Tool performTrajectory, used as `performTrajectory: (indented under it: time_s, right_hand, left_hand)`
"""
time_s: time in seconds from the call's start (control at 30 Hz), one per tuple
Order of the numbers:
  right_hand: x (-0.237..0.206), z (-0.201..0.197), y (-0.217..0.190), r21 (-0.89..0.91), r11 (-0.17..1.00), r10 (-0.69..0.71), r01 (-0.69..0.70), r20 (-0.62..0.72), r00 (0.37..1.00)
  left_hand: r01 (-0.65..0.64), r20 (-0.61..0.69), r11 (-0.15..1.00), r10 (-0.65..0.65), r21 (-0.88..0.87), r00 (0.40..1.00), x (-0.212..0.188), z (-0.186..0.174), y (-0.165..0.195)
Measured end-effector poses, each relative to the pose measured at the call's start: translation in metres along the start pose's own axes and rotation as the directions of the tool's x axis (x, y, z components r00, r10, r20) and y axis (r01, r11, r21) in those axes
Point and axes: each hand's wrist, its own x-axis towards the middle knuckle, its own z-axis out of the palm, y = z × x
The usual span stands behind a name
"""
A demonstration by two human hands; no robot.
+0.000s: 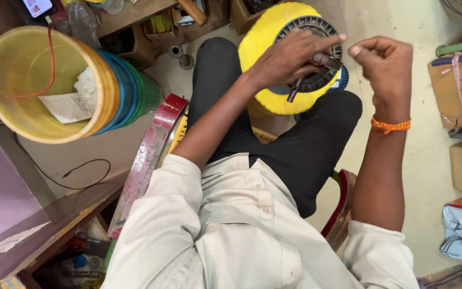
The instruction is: The person sits on a chair and works on a motor stator resting on a yellow container. They use their hands to adjust copper windings, then use a green screwdriver to press and align the windings, and finally use scissors to trim a small white tag from the stator.
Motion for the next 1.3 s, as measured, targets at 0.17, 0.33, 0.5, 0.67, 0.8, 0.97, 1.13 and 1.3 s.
performTrajectory:
  time_s: [0.17,0.33,0.5,0.67,0.8,0.97,1.13,1.3]
  right_hand:
    - [-0.025,0.014,-0.012,-0.037,0.998,-0.054,0.057,0.08,0.995]
    - [-0.036,0.027,-0.012,-0.198,0.969,-0.142,0.149,0.05,0.989]
    - [-0.046,0.041,0.005,-0.417,0.862,-0.285,0.288,0.07,0.956]
    - [-0.06,0.058,0.022,-0.515,0.732,-0.446,0.446,0.133,0.885]
    - [-0.082,0.06,0.015,-0.485,0.756,-0.419,0.439,0.156,0.894]
    - [-0.089,0.048,-0.009,-0.52,0.75,-0.404,0.41,0.13,0.905]
    - [-0.046,0.042,-0.024,-0.52,0.709,-0.527,0.476,0.056,0.848]
    - [-0.001,0.048,-0.013,-0.481,0.752,-0.485,0.45,0.057,0.873]
  left_hand:
    - [0.009,0.003,0.997,-0.009,-0.078,1.0,-0.002,0.003,-0.008]
    - [-0.065,0.001,0.993,0.065,-0.096,0.998,0.003,0.005,-0.021]
    - [0.053,0.142,0.993,-0.038,-0.104,0.989,0.01,0.0,-0.021]
    - [-0.179,-0.01,0.979,0.18,0.095,0.984,-0.004,-0.012,-0.005]
    - [-0.323,-0.131,0.907,0.367,0.269,0.921,-0.027,-0.006,0.003]
    - [-0.175,-0.176,0.952,0.223,0.252,0.959,-0.042,0.018,0.004]
    - [0.15,-0.43,0.955,-0.251,-0.255,0.867,-0.044,0.045,0.026]
    - [0.477,-0.41,0.685,-0.72,-0.551,0.56,-0.035,0.068,0.048]
